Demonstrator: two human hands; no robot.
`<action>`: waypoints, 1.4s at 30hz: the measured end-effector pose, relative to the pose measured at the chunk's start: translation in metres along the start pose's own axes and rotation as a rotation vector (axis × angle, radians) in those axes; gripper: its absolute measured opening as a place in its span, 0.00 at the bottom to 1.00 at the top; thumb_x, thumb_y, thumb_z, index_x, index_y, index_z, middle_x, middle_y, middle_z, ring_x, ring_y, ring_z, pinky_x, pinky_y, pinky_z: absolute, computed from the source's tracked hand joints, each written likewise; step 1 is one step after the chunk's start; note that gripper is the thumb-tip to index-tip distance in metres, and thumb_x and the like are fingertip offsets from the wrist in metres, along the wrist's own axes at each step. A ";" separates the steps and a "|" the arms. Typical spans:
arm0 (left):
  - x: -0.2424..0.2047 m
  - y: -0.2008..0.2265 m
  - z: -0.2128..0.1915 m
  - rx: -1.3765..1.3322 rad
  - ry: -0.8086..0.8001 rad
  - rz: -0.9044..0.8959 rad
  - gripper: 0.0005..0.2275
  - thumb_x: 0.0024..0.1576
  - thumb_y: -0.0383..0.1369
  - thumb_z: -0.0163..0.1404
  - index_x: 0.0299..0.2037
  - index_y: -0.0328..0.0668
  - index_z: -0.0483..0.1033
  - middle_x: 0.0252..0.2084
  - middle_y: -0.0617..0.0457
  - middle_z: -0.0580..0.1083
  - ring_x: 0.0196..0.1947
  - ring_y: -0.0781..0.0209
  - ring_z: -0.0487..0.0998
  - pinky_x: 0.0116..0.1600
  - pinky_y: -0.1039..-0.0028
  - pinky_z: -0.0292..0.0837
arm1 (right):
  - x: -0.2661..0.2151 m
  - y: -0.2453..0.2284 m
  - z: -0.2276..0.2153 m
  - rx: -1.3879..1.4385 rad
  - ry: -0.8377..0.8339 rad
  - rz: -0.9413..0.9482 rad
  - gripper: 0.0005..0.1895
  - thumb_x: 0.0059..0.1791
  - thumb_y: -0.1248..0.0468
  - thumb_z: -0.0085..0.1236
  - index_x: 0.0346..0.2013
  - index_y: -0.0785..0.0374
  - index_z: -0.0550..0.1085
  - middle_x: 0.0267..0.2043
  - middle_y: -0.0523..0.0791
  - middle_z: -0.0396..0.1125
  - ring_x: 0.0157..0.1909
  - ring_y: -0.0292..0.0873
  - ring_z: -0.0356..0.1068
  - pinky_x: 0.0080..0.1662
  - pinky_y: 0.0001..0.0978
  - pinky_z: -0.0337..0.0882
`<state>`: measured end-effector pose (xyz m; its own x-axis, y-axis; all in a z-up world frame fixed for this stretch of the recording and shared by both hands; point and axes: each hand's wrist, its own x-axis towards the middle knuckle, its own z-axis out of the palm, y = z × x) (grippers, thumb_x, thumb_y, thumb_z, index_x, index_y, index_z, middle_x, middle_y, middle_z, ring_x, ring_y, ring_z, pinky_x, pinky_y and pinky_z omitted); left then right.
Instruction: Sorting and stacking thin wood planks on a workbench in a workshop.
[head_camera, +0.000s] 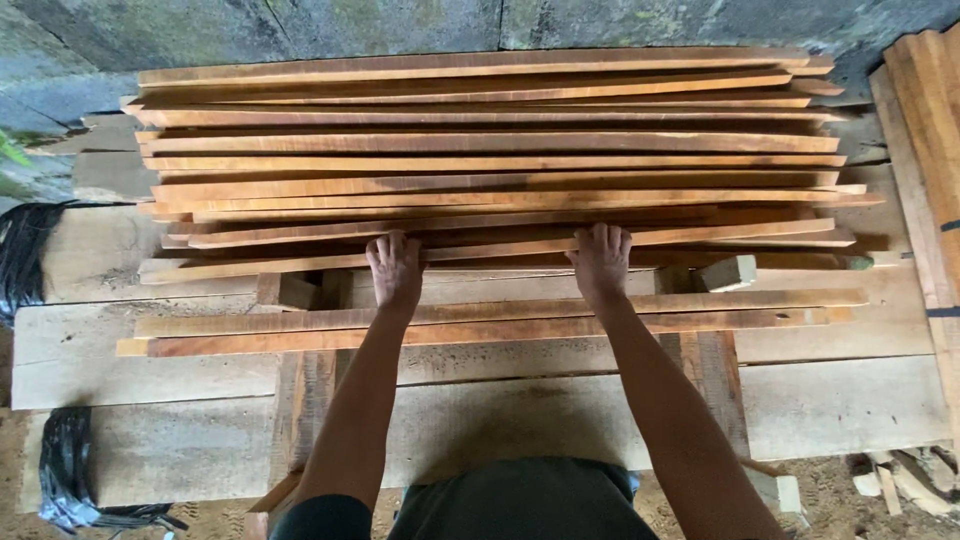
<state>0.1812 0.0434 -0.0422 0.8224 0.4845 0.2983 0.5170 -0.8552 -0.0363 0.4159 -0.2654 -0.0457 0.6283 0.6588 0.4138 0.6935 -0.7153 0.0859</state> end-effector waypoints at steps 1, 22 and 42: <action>0.001 0.002 0.005 -0.003 0.003 -0.001 0.13 0.52 0.46 0.61 0.41 0.58 0.73 0.48 0.56 0.67 0.56 0.53 0.67 0.67 0.52 0.57 | -0.002 0.005 0.010 -0.003 0.002 -0.002 0.27 0.30 0.52 0.79 0.40 0.48 0.77 0.40 0.42 0.62 0.47 0.48 0.64 0.57 0.48 0.61; 0.021 -0.004 0.000 -0.224 -0.368 0.086 0.30 0.57 0.50 0.48 0.66 0.45 0.62 0.67 0.40 0.61 0.73 0.43 0.56 0.74 0.34 0.38 | 0.000 0.023 0.005 0.073 0.025 -0.016 0.21 0.30 0.63 0.78 0.33 0.56 0.76 0.39 0.46 0.61 0.47 0.52 0.65 0.56 0.51 0.63; 0.057 -0.067 -0.111 0.011 0.170 0.212 0.14 0.41 0.48 0.67 0.33 0.59 0.80 0.30 0.60 0.79 0.38 0.60 0.80 0.67 0.60 0.58 | 0.041 0.055 -0.199 0.028 0.362 -0.448 0.25 0.42 0.47 0.71 0.46 0.56 0.75 0.39 0.44 0.63 0.45 0.47 0.69 0.51 0.39 0.67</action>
<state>0.1672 0.1081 0.0832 0.8610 0.2564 0.4393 0.3412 -0.9316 -0.1252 0.4095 -0.3247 0.1566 0.1138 0.7708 0.6268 0.8764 -0.3750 0.3021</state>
